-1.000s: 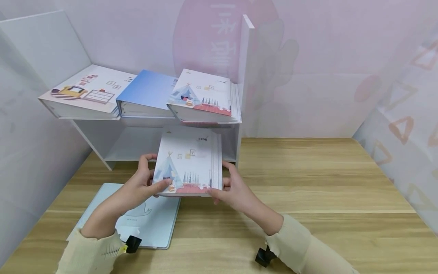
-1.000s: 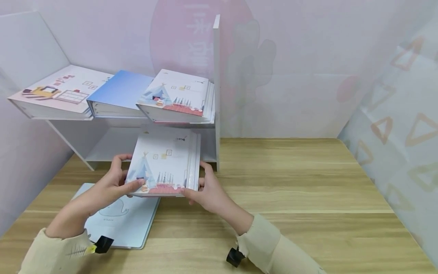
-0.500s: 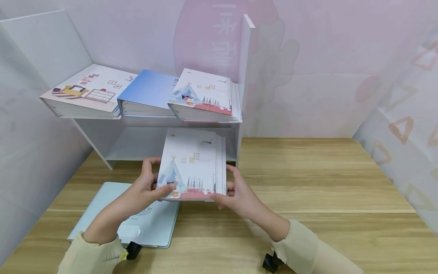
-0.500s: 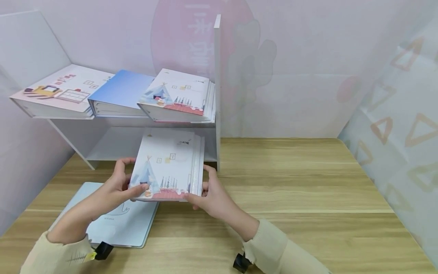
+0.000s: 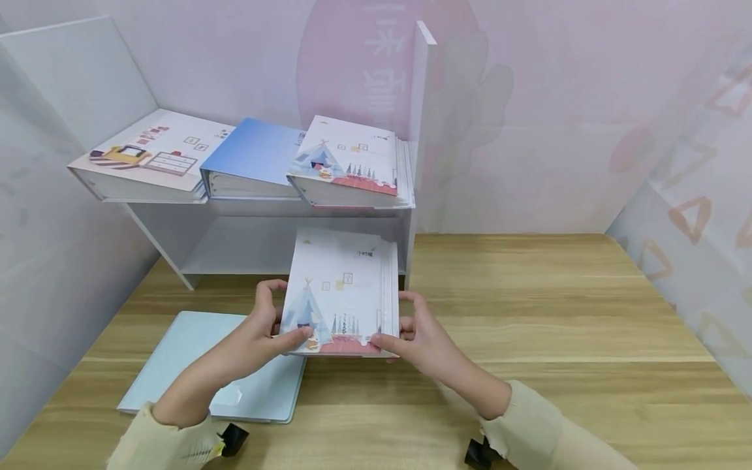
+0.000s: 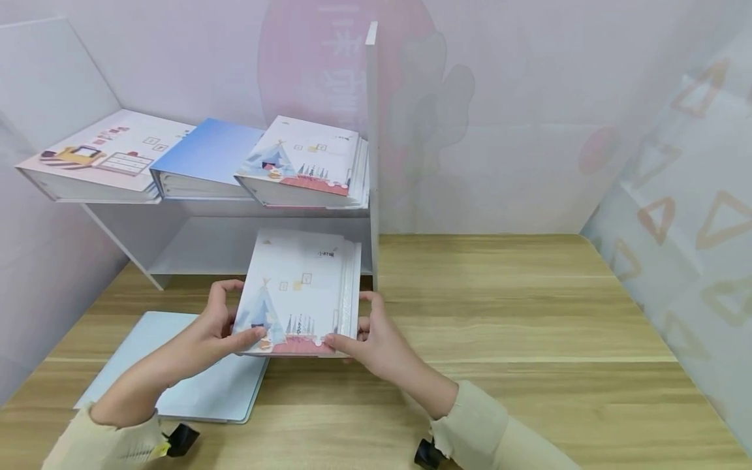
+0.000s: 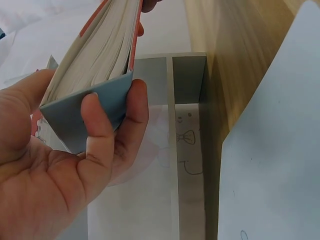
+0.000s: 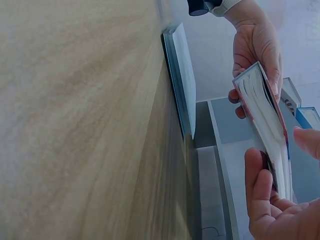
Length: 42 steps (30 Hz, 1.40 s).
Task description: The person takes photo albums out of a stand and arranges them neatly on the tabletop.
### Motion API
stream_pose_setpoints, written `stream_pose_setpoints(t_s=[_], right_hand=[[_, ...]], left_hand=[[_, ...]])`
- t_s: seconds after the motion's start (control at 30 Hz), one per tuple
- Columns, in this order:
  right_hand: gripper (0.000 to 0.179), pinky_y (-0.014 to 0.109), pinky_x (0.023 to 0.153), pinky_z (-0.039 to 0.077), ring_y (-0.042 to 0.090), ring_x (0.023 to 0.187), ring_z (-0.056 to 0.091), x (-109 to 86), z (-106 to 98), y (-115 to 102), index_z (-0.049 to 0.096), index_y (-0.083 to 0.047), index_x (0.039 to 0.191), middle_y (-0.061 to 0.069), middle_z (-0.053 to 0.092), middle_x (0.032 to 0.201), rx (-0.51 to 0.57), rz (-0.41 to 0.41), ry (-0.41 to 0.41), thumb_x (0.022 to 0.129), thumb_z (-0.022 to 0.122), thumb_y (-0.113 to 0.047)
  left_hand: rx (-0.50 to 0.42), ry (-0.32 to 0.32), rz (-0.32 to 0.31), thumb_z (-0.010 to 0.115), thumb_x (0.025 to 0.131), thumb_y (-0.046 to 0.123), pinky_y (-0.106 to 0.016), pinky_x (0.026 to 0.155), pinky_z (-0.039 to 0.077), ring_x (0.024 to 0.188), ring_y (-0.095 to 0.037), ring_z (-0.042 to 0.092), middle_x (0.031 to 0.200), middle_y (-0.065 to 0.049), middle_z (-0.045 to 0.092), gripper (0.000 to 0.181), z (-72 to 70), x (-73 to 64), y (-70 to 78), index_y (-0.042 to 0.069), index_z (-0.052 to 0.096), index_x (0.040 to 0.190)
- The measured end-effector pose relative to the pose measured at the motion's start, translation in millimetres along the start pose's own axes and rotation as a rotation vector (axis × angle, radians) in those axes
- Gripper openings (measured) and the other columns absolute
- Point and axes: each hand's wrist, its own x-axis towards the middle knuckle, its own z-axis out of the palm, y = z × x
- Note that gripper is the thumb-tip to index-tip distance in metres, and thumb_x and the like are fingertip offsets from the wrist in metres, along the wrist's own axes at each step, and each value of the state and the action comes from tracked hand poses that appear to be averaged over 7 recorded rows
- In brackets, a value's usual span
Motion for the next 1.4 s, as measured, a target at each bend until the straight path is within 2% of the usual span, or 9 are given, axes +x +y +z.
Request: stream_pose_setpoints(t_s=[0.17, 0.37, 0.6, 0.8, 1.07, 1.4], right_hand=[[0.087, 0.028, 0.063, 0.054, 0.019, 0.072, 0.068, -5.0, -2.3, 0.5, 0.018, 0.002, 0.146, 0.018, 0.074, 0.090, -0.062, 0.011, 0.013, 0.086, 0.078, -0.015], [0.087, 0.041, 0.063, 0.058, 0.032, 0.071, 0.068, -11.4, -1.6, 3.3, 0.020, 0.000, 0.143, 0.015, 0.073, 0.086, -0.104, 0.015, 0.027, 0.083, 0.081, -0.015], [0.083, 0.031, 0.056, 0.054, 0.017, 0.064, 0.060, -17.1, -1.0, 3.2, 0.024, -0.002, 0.140, 0.011, 0.072, 0.082, -0.149, 0.010, 0.021, 0.081, 0.082, -0.012], [0.077, 0.031, 0.053, 0.053, 0.015, 0.059, 0.056, -23.3, -2.2, 2.5, 0.025, -0.002, 0.135, 0.011, 0.072, 0.081, -0.133, 0.024, -0.006, 0.083, 0.081, -0.012], [0.078, 0.023, 0.049, 0.044, 0.016, 0.056, 0.055, -33.7, -4.0, 3.9, 0.026, -0.001, 0.136, 0.008, 0.068, 0.074, -0.127, 0.071, -0.027, 0.083, 0.081, -0.015], [0.075, 0.026, 0.054, 0.050, 0.015, 0.059, 0.057, -39.5, -3.9, 6.1, 0.023, 0.002, 0.134, 0.010, 0.071, 0.082, -0.071, 0.101, -0.067, 0.086, 0.078, -0.013]], left_hand=[[0.007, -0.014, 0.007, 0.061, 0.099, 0.016, -0.026, 0.073, 0.052, 0.089, -0.023, 0.063, 0.106, -0.021, 0.063, 0.073, 3.5, -0.4, -1.2, -0.001, 0.002, 0.139], [-0.001, -0.035, 0.009, 0.064, 0.098, 0.018, -0.026, 0.074, 0.052, 0.088, -0.023, 0.064, 0.103, -0.019, 0.065, 0.074, 7.3, -1.9, -2.4, -0.002, 0.005, 0.137], [-0.064, -0.060, -0.026, 0.067, 0.096, 0.020, -0.028, 0.076, 0.055, 0.095, -0.025, 0.066, 0.114, -0.026, 0.058, 0.074, 11.3, -3.5, -2.2, -0.001, 0.006, 0.133], [-0.089, -0.093, 0.000, 0.066, 0.096, 0.023, -0.029, 0.077, 0.057, 0.101, -0.026, 0.067, 0.119, -0.028, 0.056, 0.072, 13.4, -4.4, -0.9, -0.001, 0.008, 0.131], [-0.018, -0.117, -0.009, 0.067, 0.096, 0.028, -0.028, 0.079, 0.056, 0.103, -0.026, 0.066, 0.116, -0.021, 0.063, 0.069, 18.5, -6.3, 0.9, 0.003, 0.013, 0.129], [-0.008, -0.153, -0.048, 0.067, 0.096, 0.030, -0.028, 0.074, 0.053, 0.095, -0.024, 0.065, 0.104, -0.014, 0.066, 0.067, 23.1, -7.9, 0.2, 0.003, 0.013, 0.126]])
